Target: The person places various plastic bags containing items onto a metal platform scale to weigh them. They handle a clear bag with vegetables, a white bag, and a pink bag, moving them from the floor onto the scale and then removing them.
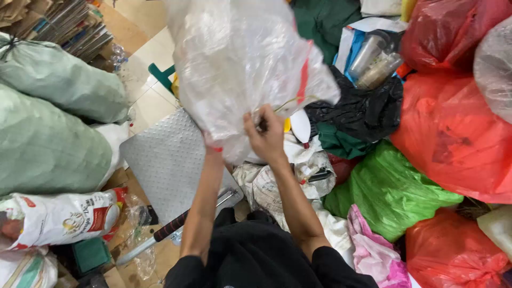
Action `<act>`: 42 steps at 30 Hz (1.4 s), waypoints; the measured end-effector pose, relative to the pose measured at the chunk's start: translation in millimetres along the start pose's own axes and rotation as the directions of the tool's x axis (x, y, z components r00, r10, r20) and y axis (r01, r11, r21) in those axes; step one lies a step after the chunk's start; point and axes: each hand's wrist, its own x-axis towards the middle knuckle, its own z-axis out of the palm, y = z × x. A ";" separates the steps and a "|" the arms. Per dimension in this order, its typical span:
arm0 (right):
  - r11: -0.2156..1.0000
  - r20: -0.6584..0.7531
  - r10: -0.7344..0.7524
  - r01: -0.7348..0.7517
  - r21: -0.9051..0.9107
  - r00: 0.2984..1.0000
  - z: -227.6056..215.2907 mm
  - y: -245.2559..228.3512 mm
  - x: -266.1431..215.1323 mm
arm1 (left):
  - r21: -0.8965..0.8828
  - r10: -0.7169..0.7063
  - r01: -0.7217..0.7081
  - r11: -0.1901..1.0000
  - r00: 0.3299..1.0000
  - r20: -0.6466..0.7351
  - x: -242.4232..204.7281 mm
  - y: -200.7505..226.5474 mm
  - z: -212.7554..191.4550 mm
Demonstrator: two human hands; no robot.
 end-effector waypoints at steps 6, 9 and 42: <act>0.992 0.178 0.058 -0.076 0.097 0.982 73.4 1.4 -46.0 | 0.025 0.028 -0.026 0.999 0.997 -0.079 -48.2 42.6 -67.3; 0.975 0.250 0.116 -0.158 0.157 0.961 115.4 8.8 -73.8 | 0.033 0.040 -0.036 0.999 0.991 -0.127 -84.1 74.8 -94.2; 0.428 0.309 0.890 -0.847 -0.315 0.335 318.8 273.1 -358.4 | 0.671 0.290 0.393 0.629 0.682 -0.672 -182.3 220.5 -284.0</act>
